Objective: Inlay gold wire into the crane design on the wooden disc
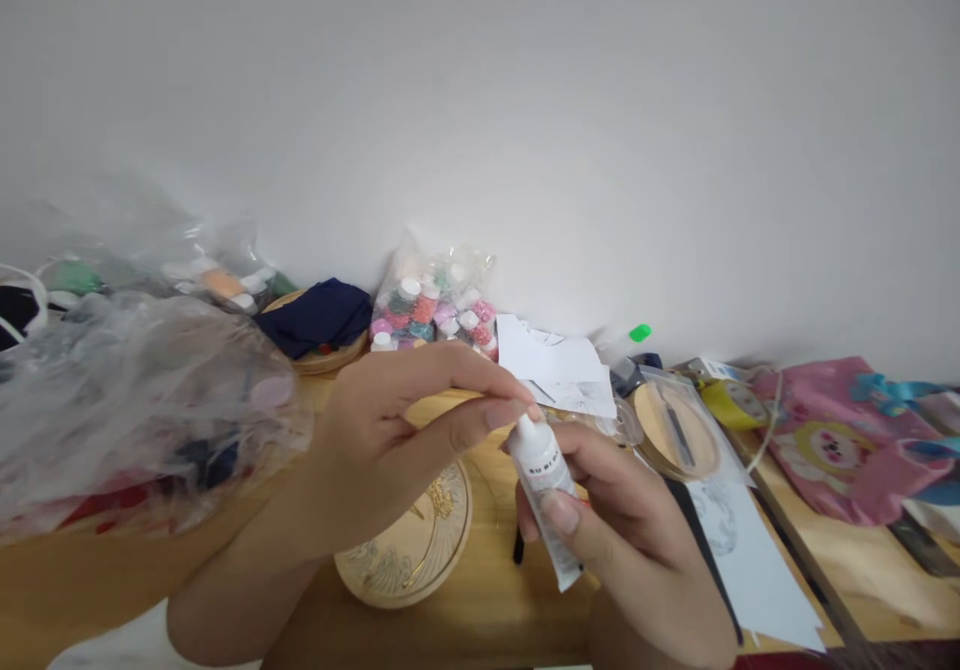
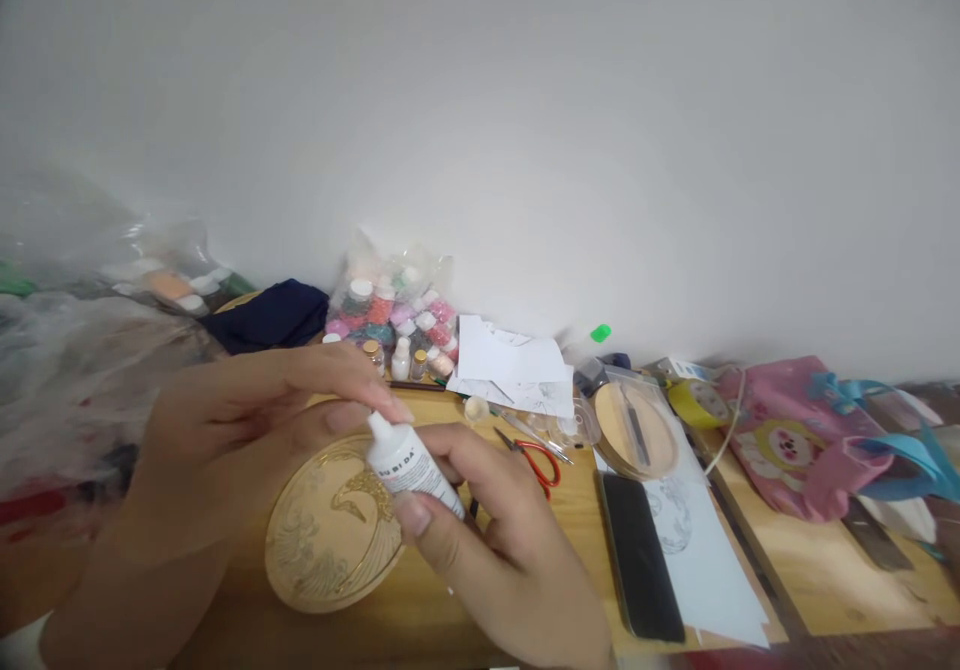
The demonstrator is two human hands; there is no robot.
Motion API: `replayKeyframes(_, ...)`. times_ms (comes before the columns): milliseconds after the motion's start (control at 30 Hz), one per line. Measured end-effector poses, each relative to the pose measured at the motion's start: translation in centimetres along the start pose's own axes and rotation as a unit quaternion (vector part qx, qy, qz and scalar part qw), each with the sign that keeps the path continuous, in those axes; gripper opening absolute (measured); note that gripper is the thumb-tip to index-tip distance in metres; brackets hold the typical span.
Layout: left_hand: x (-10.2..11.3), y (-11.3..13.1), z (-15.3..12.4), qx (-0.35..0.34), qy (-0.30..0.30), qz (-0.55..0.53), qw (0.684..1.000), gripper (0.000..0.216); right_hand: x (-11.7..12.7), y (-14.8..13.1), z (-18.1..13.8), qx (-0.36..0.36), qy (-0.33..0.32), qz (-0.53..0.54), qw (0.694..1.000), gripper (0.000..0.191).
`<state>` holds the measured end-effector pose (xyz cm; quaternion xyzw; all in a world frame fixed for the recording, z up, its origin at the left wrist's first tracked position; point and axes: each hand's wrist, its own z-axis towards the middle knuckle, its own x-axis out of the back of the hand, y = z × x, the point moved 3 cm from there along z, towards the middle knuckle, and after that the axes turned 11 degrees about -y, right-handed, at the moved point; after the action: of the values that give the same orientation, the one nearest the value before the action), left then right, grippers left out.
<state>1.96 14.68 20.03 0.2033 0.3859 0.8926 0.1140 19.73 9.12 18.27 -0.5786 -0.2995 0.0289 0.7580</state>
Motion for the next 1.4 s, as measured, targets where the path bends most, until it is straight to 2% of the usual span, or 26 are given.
replayKeyframes(167,-0.1,-0.1,0.0,0.014,0.000,0.001,1.000,0.012,0.5,-0.4,0.0,0.015,0.025,-0.025,0.999,0.021)
replayKeyframes(333,-0.3,-0.2,0.1,0.049,0.009,-0.035,0.998,0.014,0.7,-0.6,-0.1,0.018,0.022,-0.017,0.999,0.021)
replayKeyframes(567,-0.3,-0.4,0.3,0.061,-0.016,-0.067,0.996,0.012,0.8,-0.6,0.2,0.021,0.031,-0.019,0.999,0.020)
replayKeyframes(700,-0.2,-0.9,0.2,0.071,-0.026,-0.064,0.995,0.012,0.9,-0.9,0.3,0.033,0.050,-0.097,0.993,0.017)
replayKeyframes(800,-0.2,-1.0,0.2,0.073,-0.038,-0.042,0.996,0.013,1.2,-1.0,0.2,0.044,0.080,-0.195,0.977,0.018)
replayKeyframes(900,-0.2,-1.0,0.2,0.059,-0.018,-0.001,0.998,0.013,1.4,-1.1,0.0,0.052,0.123,-0.294,0.947,0.021)
replayKeyframes(1000,-0.2,-1.0,0.2,0.036,0.005,0.040,0.999,0.012,1.5,-1.1,-0.2,0.051,0.156,-0.346,0.924,0.020)
replayKeyframes(1200,-0.9,-1.0,0.0,0.027,0.044,0.063,0.997,0.013,1.2,-0.9,-0.4,0.017,0.162,-0.341,0.926,0.024)
replayKeyframes(1400,-1.8,-0.5,-0.1,0.041,0.088,0.059,0.994,0.019,1.2,-1.0,-0.5,0.014,0.163,-0.332,0.929,0.023)
